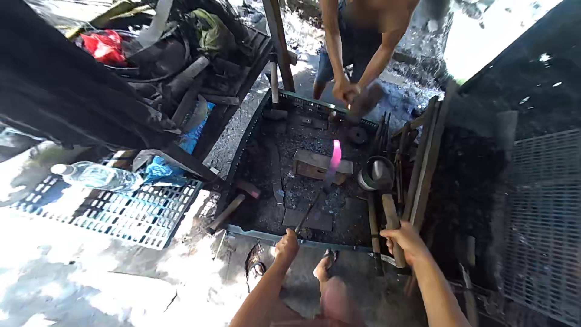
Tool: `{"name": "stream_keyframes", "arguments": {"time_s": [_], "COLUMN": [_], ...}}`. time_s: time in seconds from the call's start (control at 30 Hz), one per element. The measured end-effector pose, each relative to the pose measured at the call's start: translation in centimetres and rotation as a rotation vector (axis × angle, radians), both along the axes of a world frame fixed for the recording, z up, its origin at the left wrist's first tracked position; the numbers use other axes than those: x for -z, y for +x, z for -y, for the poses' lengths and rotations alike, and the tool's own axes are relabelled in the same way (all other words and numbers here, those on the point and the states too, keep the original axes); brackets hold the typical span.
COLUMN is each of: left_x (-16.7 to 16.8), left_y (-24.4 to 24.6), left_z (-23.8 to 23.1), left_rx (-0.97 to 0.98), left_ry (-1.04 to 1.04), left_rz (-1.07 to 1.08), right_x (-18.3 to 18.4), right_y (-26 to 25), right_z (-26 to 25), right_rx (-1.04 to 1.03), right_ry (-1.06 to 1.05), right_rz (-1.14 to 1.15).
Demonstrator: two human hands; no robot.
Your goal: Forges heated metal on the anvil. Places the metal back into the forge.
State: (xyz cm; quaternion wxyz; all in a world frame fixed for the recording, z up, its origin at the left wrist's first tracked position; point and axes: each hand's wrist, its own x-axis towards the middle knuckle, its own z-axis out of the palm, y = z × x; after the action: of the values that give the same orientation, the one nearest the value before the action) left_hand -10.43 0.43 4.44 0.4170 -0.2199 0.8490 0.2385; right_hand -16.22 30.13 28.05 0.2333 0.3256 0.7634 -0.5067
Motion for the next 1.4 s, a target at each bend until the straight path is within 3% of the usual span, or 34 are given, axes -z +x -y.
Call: {"name": "stream_keyframes", "arguments": {"time_s": [0.13, 0.2, 0.3, 0.4, 0.57, 0.67, 0.73, 0.8, 0.87, 0.93, 0.97, 1.0, 1.1, 1.27, 1.33, 1.4], "left_x": [-0.5, -0.1, 0.1, 0.2, 1.2, 0.9, 0.5, 0.7, 1.2, 1.4, 1.0, 0.4, -1.2, 0.3, 0.4, 0.0], "left_y": [-0.6, -1.4, -1.5, -1.6, -1.3, -1.1, -1.2, -1.0, -1.0, -0.9, -0.7, -1.0, -0.5, -0.5, -0.9, -1.0], "left_z": [0.7, 0.9, 0.9, 0.6, -1.0, -1.9, -2.3, -2.7, -3.1, -3.4, -3.4, -3.1, -2.2, -1.2, -1.1, -1.2], "left_rx": [0.053, 0.064, 0.076, 0.058, -0.005, -0.026, -0.049, -0.075, -0.089, -0.072, -0.058, -0.051, -0.039, 0.006, 0.012, 0.004], "left_ry": [-0.009, -0.025, -0.028, -0.052, -0.092, -0.093, -0.081, -0.074, -0.079, -0.101, -0.105, -0.104, -0.063, -0.066, -0.080, -0.093], "left_rz": [-0.041, -0.063, -0.065, -0.051, -0.007, 0.040, 0.059, 0.063, 0.081, 0.094, 0.090, 0.075, 0.058, 0.030, 0.034, 0.055], "right_x": [-11.6, -15.7, -21.3, -24.3, -24.5, -20.4, -14.2, -4.1, 8.9, 20.4, 22.8, 22.3, 12.6, -4.6, -9.3, -11.4], "right_y": [2.1, 0.6, -2.1, -4.6, -9.7, -12.9, -14.3, -15.0, -14.9, -14.6, -14.6, -15.1, -13.6, -10.3, -11.3, -13.2], "right_z": [3.1, 4.1, 5.5, 6.1, 5.7, 5.2, 5.1, 5.3, 6.0, 6.6, 6.8, 7.2, 7.6, 5.5, 5.2, 5.0], "right_rx": [-0.060, -0.076, -0.098, -0.167, -0.215, -0.267, -0.270, -0.253, -0.240, -0.195, -0.157, -0.114, -0.113, -0.303, -0.321, -0.326], "right_ry": [-0.077, 0.001, 0.195, 0.196, 0.179, 0.184, 0.245, 0.325, 0.325, 0.171, 0.062, -0.031, -0.057, 0.179, 0.315, 0.419], "right_rz": [-0.443, -0.636, -0.719, -0.861, -1.090, -1.161, -1.054, -0.837, -0.514, -0.162, -0.022, 0.051, -0.036, -0.414, -0.603, -0.778]}}
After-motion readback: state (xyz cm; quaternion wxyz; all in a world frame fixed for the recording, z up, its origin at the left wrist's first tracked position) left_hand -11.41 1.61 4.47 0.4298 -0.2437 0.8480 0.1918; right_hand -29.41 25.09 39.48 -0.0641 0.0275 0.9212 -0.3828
